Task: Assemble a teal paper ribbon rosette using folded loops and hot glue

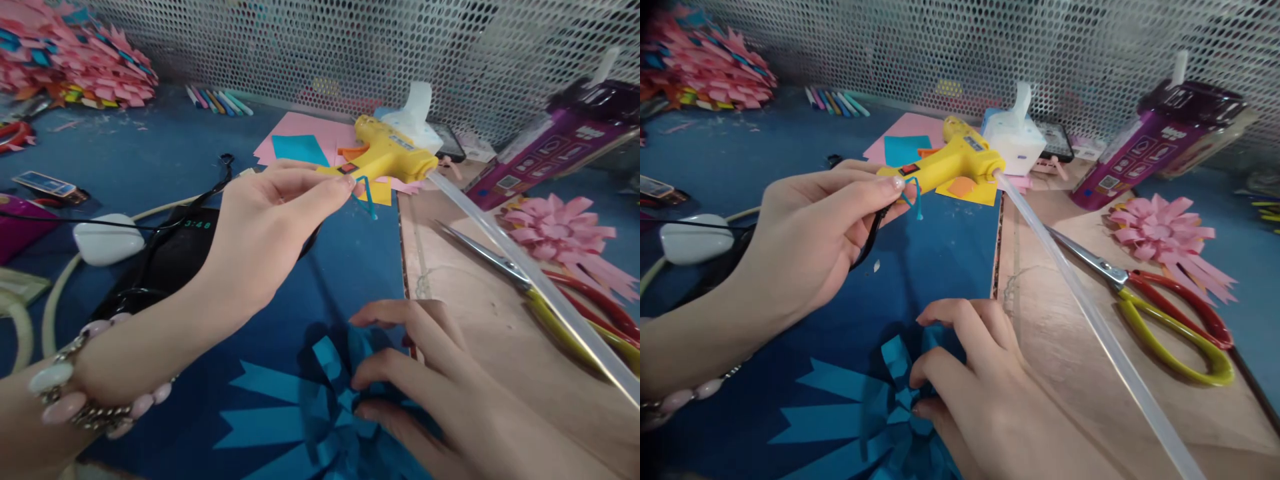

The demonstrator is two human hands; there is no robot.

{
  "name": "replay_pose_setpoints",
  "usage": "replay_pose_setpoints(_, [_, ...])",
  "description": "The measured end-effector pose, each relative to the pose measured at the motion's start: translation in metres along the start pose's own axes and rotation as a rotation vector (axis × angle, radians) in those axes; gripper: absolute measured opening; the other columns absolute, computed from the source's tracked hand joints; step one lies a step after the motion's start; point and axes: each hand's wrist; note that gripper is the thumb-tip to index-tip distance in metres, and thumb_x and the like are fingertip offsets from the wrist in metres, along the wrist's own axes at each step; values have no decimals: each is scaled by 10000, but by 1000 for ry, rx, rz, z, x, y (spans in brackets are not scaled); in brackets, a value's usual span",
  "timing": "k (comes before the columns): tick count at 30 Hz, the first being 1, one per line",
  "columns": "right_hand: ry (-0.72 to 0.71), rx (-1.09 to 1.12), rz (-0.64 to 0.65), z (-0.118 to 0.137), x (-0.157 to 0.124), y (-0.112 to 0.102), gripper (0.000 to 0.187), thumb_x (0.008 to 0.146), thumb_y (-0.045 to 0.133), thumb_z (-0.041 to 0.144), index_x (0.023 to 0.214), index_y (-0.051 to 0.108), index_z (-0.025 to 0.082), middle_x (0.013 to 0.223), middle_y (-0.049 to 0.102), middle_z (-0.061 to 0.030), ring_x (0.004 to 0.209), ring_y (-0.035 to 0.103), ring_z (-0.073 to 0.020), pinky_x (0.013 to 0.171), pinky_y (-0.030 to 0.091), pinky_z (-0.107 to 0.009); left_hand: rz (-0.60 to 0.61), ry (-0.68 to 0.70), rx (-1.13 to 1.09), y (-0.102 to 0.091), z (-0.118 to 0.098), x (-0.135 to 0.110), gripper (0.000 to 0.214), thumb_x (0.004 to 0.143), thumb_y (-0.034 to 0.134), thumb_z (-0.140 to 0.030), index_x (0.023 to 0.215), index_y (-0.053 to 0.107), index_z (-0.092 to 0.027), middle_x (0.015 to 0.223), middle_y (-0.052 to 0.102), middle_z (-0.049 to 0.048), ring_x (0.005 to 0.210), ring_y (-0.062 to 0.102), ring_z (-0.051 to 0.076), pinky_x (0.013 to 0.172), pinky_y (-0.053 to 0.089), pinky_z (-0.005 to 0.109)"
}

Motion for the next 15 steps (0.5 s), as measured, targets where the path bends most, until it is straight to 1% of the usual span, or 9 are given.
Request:
replay_pose_setpoints(3, [-29,-6,-32,0,-2,1,166,837,574,146,843,659,288,1247,562,-1,1094,529,-204,835,535,-292,15,-3,19,-2,0,0,189,722,777,-345,650,699,-189,727,637,3,719,670,180,409,377,194])
replay_pose_setpoints(6, [-41,-47,-38,-2,-1,2,108,840,630,242,926,667,295,1272,553,-8,1104,525,-221,878,527,-328,-8,-33,5,-1,0,0,195,717,784,-329,639,682,-182,729,631,-1,735,677,191,429,401,204])
replay_pose_setpoints(8, [-36,-68,-17,-3,1,2,124,831,660,291,954,671,294,1283,545,-19,1103,529,-223,885,528,-337,-30,-41,-18,0,0,0,178,717,785,-289,635,673,-178,738,629,-3,765,682,200,461,427,210])
replay_pose_setpoints(11, [-31,-72,21,-4,7,1,79,836,652,293,910,679,302,1265,556,-11,1086,543,-212,866,537,-328,-23,-10,-24,0,0,0,162,732,768,-242,622,669,-176,761,634,-7,796,680,198,486,442,209])
replay_pose_setpoints(13, [-23,-69,38,-4,9,-1,49,835,647,279,868,677,300,1246,571,-5,1076,550,-205,856,540,-319,-1,23,-6,0,0,0,180,756,745,-241,605,670,-177,775,640,-9,785,675,186,472,429,202])
replay_pose_setpoints(15, [-25,-60,29,-3,10,-3,37,841,633,272,835,666,289,1235,581,-3,1073,550,-204,863,537,-317,23,43,16,-1,0,-1,193,773,727,-255,602,679,-182,779,645,-9,759,669,174,447,405,197])
Point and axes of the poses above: each hand's wrist, its own x-axis towards the middle knuckle, its own y-axis out of the palm, z = x × y
